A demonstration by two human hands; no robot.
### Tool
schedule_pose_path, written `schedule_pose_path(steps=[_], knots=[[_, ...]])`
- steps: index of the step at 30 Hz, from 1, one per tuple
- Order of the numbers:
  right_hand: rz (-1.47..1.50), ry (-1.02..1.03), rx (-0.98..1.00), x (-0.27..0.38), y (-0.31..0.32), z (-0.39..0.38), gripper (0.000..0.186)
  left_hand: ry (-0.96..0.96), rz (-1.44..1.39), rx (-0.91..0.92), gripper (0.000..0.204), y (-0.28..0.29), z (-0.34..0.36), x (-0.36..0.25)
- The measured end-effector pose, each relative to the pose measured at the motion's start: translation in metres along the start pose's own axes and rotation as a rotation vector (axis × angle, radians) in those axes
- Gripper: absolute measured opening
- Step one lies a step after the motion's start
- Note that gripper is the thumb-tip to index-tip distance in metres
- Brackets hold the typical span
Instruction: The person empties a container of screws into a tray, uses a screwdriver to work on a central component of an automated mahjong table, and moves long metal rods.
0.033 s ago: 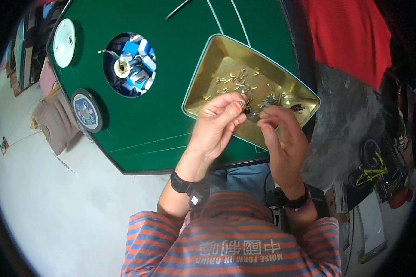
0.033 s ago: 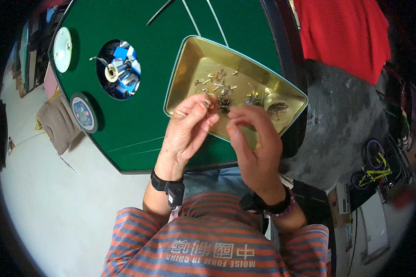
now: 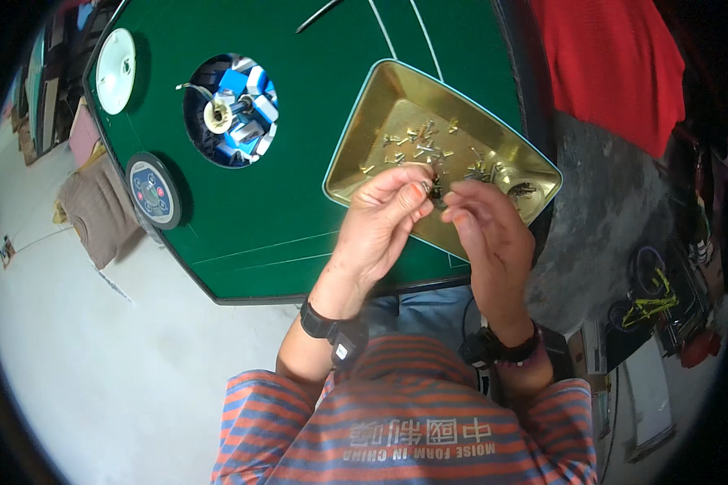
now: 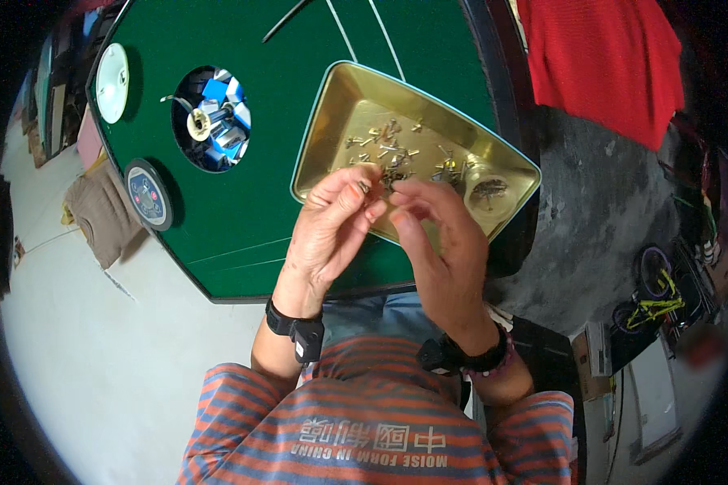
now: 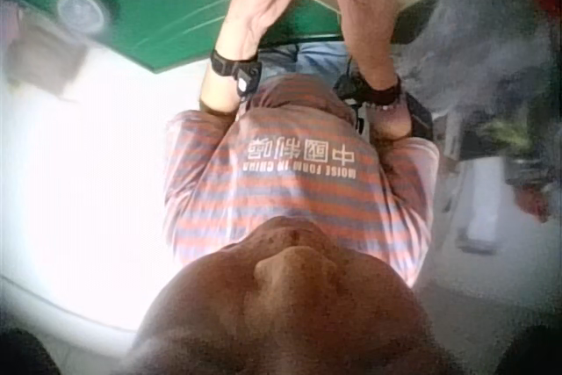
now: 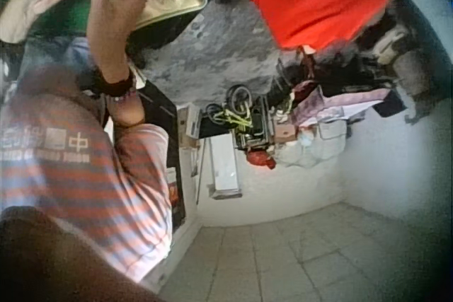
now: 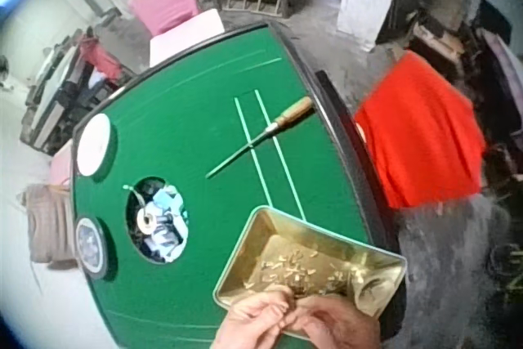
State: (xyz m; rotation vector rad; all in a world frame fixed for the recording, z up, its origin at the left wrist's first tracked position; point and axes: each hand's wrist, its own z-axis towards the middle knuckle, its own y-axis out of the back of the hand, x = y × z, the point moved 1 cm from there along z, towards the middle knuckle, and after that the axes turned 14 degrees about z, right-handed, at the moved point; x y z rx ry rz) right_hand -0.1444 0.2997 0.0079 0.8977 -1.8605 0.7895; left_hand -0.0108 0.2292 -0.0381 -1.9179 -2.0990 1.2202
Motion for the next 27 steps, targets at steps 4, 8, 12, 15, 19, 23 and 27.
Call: schedule_pose_path(steps=[4,8,12,15,19,23,27], knots=[[0.479,-0.290,0.054,-0.002,-0.024,0.005,0.019,-0.116,0.012,0.057,0.013,0.002,-0.015,-0.014],[0.512,-0.369,0.142,-0.006,-0.039,0.005,0.018,-0.223,0.145,0.019,0.011,0.015,-0.026,-0.026],[0.595,-0.438,0.156,-0.018,-0.053,0.002,0.019,-0.245,0.220,0.012,0.010,0.027,-0.033,-0.035],[0.653,-0.475,0.127,-0.025,-0.063,0.000,0.018,-0.266,0.338,-0.001,0.009,0.037,-0.037,-0.044],[0.688,-0.514,0.146,-0.039,-0.076,-0.001,0.016,-0.325,0.579,-0.018,0.012,0.051,-0.045,-0.057],[0.619,-0.576,0.152,-0.058,-0.084,-0.004,0.015,-0.462,0.955,-0.107,0.012,0.076,-0.051,-0.055],[0.585,-0.581,0.199,-0.080,-0.087,-0.016,0.013,-0.600,1.144,-0.121,0.017,0.093,-0.060,-0.048]])
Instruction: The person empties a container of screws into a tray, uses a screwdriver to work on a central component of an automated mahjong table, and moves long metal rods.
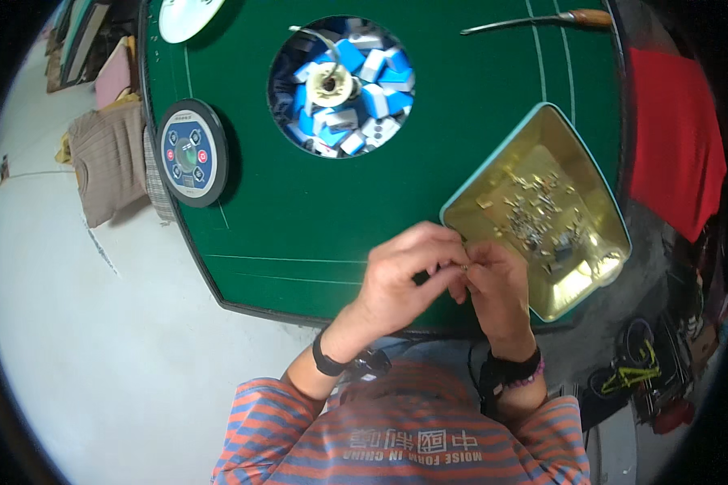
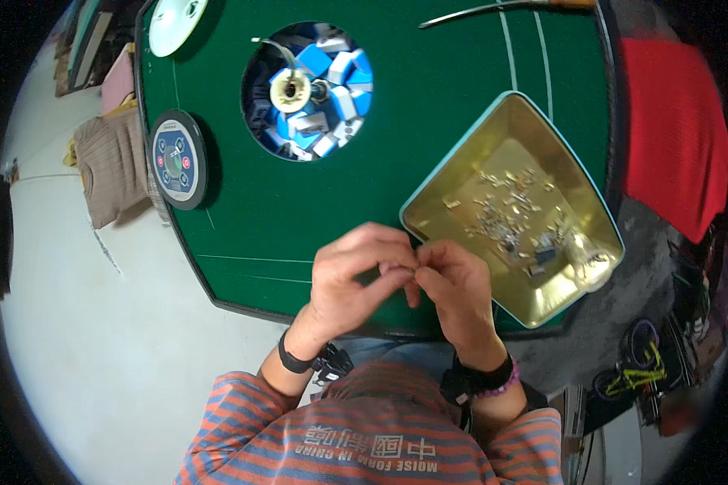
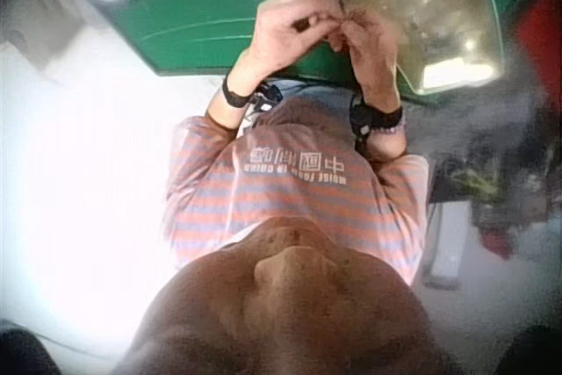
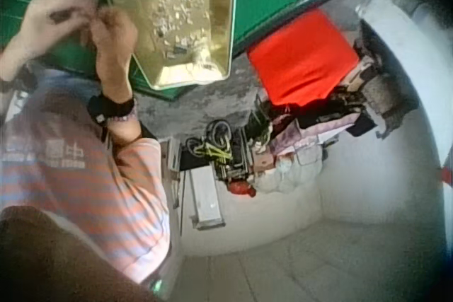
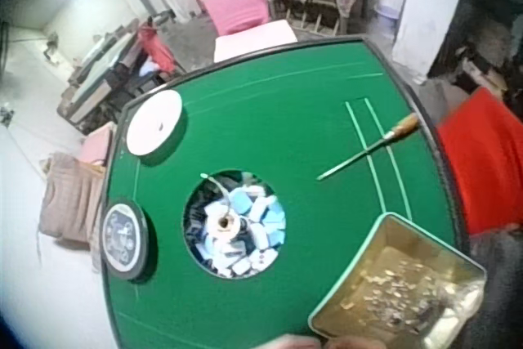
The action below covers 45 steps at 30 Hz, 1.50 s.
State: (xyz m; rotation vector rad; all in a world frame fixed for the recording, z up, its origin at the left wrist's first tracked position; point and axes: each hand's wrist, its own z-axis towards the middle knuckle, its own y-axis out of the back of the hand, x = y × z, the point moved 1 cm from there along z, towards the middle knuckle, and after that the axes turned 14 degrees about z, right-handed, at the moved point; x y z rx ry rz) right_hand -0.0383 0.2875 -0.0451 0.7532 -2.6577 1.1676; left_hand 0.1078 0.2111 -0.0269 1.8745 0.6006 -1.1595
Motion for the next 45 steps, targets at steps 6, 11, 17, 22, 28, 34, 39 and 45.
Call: schedule_pose_path(steps=[6,11,17,22,28,34,39,45], knots=[[-0.009,-0.004,0.151,-0.042,0.008,-0.011,0.014,-0.265,0.122,-0.025,0.021,0.015,-0.037,0.022],[-0.015,0.004,0.308,-0.075,0.015,-0.037,0.015,-0.448,0.124,-0.070,0.020,0.014,-0.087,0.034],[-0.106,0.202,0.336,-0.140,0.039,-0.087,0.015,-0.634,0.163,-0.162,0.016,-0.003,-0.164,0.059],[-0.152,0.332,0.342,-0.181,0.045,-0.139,0.013,-0.684,0.191,-0.234,0.017,-0.002,-0.228,0.051],[-0.364,0.517,0.385,-0.194,0.042,-0.171,0.010,-0.704,0.171,-0.267,0.018,-0.005,-0.266,0.050],[-0.588,0.719,0.374,-0.195,0.039,-0.185,0.010,-0.590,0.102,-0.204,0.018,-0.008,-0.279,0.047],[-0.969,1.056,0.409,-0.186,0.025,-0.191,0.011,-0.475,-0.043,-0.104,0.010,-0.002,-0.277,0.043],[-0.949,1.114,0.468,-0.186,0.025,-0.186,0.014,-0.478,-0.105,-0.083,0.014,0.000,-0.278,0.042]])
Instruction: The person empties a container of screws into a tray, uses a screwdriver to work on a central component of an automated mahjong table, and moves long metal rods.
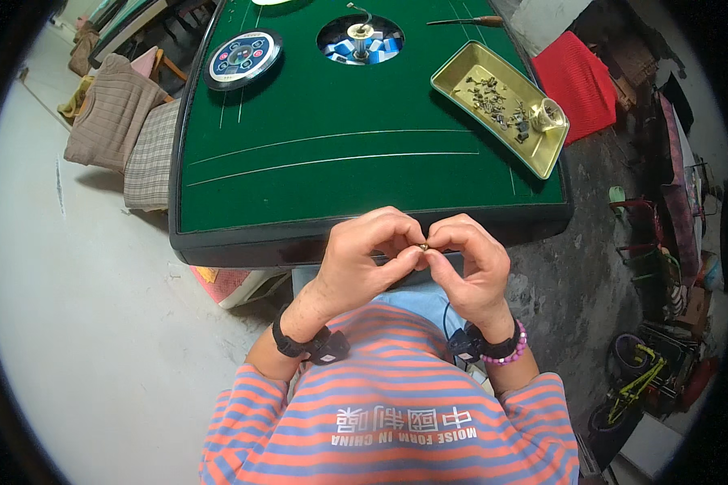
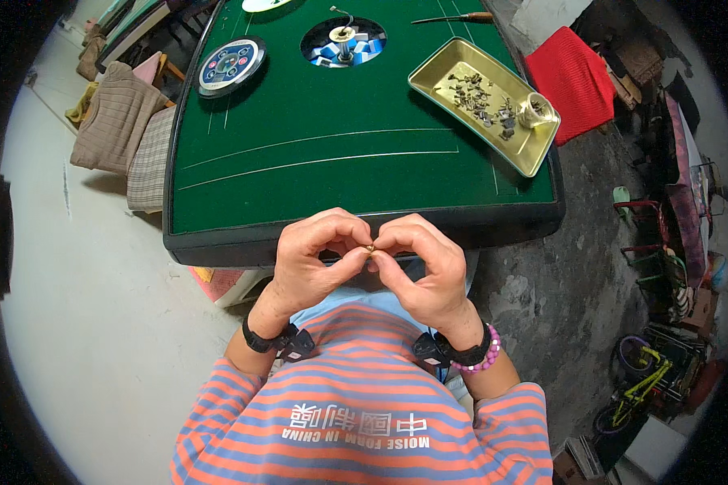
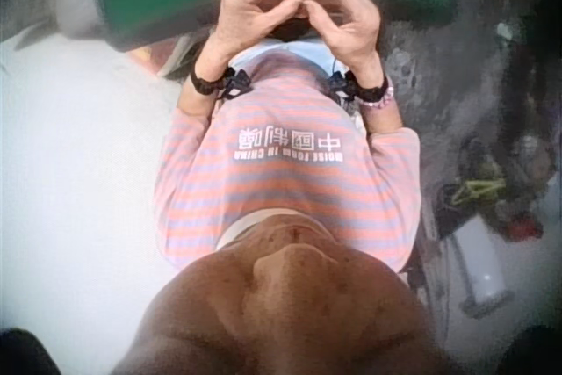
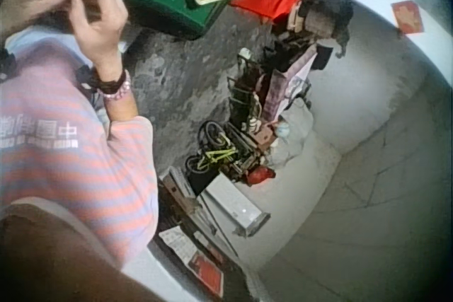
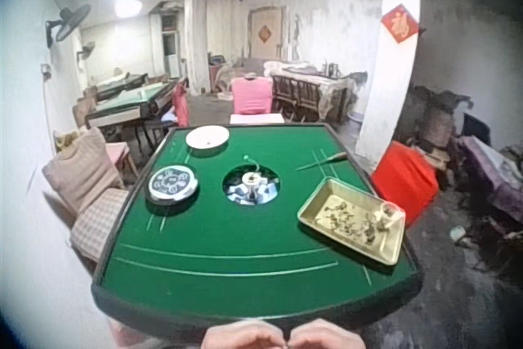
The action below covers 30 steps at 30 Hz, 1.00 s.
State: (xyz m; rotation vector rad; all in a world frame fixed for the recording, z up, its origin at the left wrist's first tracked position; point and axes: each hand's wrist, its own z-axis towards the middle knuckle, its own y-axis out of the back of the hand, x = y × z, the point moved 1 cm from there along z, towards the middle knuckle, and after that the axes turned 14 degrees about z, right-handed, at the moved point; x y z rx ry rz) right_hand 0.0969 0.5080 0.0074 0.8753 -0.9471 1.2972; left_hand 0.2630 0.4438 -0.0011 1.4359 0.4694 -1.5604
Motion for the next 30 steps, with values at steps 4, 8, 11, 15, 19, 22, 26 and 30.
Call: schedule_pose_path(steps=[4,8,11,15,19,22,26,30], knots=[[0.307,-0.220,-0.064,-0.003,-0.002,-0.006,0.009,-0.071,0.096,-0.041,0.015,0.001,-0.001,-0.003],[0.386,-0.313,-0.054,-0.004,-0.002,-0.009,0.008,-0.121,0.169,-0.059,0.015,0.002,-0.003,-0.001],[0.452,-0.358,-0.075,-0.004,-0.005,-0.009,0.007,-0.094,0.135,-0.032,0.016,0.006,-0.004,0.002],[0.483,-0.364,-0.087,-0.005,0.001,-0.009,0.007,-0.029,0.031,0.001,0.017,0.000,0.001,-0.001],[0.620,-0.424,-0.125,-0.012,0.004,-0.010,0.010,-0.040,0.072,-0.023,0.014,-0.007,0.007,0.002],[0.698,-0.510,-0.120,-0.018,0.013,-0.010,0.013,-0.183,0.233,-0.058,0.018,-0.012,0.018,0.004],[0.700,-0.591,-0.164,-0.030,0.037,-0.010,0.013,-0.256,0.322,-0.011,0.018,-0.029,0.043,0.009],[0.755,-0.604,-0.225,-0.050,0.065,-0.004,0.012,-0.275,0.362,0.067,0.020,-0.048,0.075,0.017]])
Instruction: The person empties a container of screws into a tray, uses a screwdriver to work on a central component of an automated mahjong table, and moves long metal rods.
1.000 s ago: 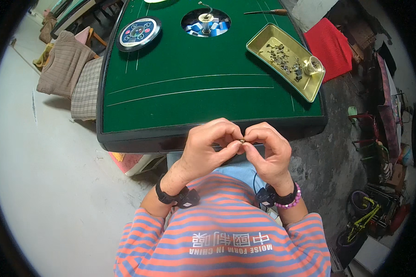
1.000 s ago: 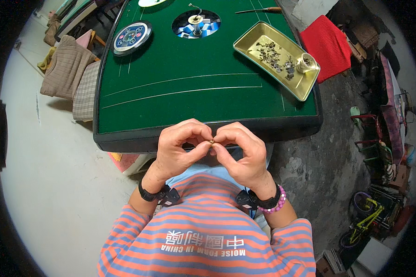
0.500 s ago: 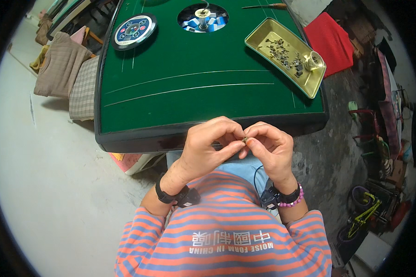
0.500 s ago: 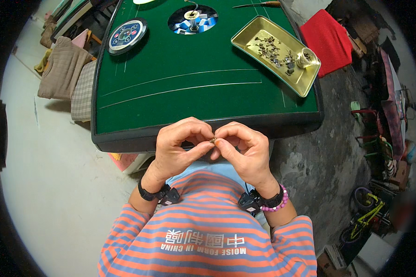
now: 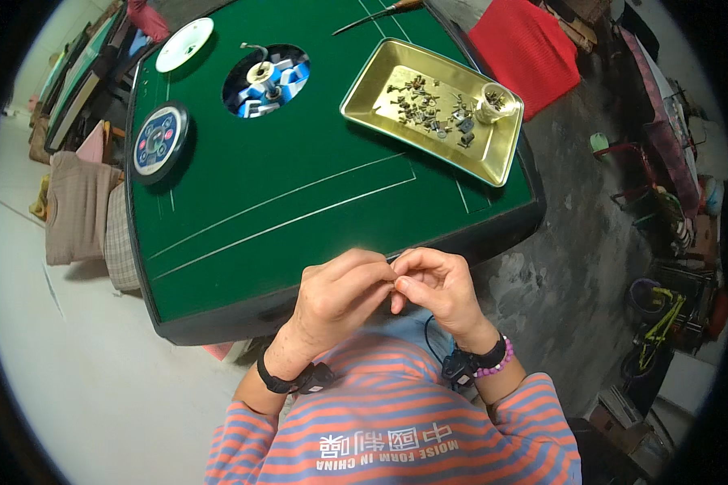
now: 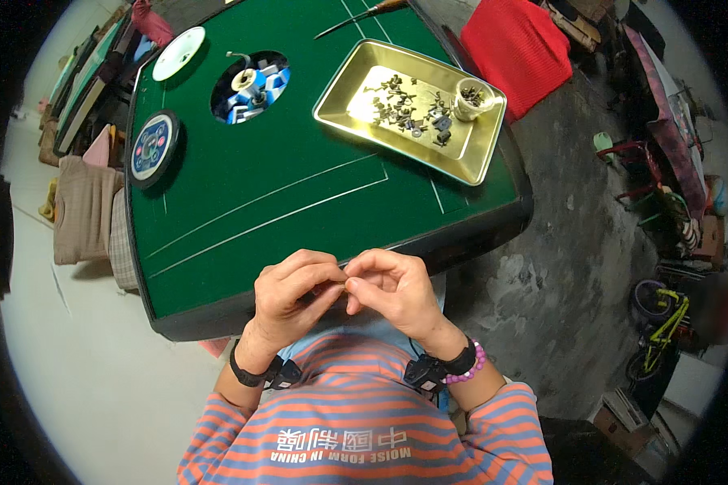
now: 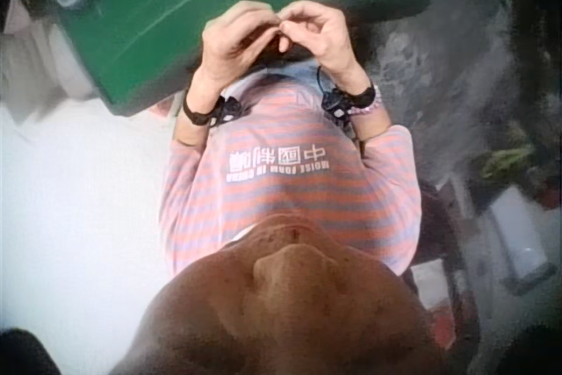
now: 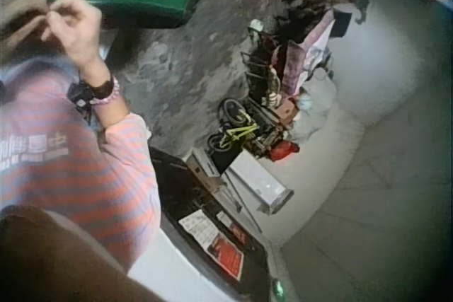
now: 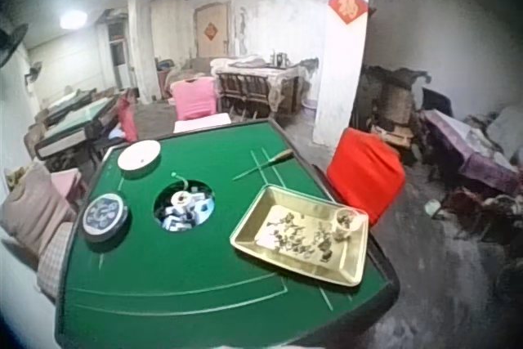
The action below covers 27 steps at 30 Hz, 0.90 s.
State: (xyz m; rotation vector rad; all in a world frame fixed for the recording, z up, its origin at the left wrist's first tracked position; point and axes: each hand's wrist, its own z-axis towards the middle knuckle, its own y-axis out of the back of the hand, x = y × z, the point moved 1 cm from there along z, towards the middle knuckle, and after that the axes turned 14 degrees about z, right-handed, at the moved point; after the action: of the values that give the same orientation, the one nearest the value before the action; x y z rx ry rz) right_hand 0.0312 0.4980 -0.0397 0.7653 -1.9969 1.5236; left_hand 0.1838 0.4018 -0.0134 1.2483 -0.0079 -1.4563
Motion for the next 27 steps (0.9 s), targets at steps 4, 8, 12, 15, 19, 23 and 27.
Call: schedule_pose_path(steps=[4,8,12,15,19,23,27], knots=[[0.166,-0.052,-0.031,0.013,0.024,0.019,0.011,-0.036,-0.020,0.050,0.021,-0.020,0.032,0.014],[0.242,-0.087,-0.069,0.029,0.049,0.038,0.011,-0.033,-0.043,0.139,0.020,-0.036,0.064,0.029],[0.175,-0.080,-0.121,0.043,0.066,0.057,0.012,-0.034,-0.065,0.177,0.019,-0.054,0.087,0.049],[0.094,-0.047,-0.184,0.052,0.069,0.070,0.013,-0.016,-0.074,0.164,0.018,-0.064,0.098,0.061],[-0.023,0.016,-0.205,0.055,0.073,0.081,0.013,0.037,-0.098,0.169,0.018,-0.071,0.107,0.073],[-0.248,0.123,-0.151,0.061,0.073,0.092,0.014,0.110,-0.143,0.177,0.018,-0.076,0.108,0.082],[-0.481,0.211,-0.098,0.071,0.072,0.102,0.020,0.242,-0.257,0.214,0.020,-0.078,0.110,0.086]])
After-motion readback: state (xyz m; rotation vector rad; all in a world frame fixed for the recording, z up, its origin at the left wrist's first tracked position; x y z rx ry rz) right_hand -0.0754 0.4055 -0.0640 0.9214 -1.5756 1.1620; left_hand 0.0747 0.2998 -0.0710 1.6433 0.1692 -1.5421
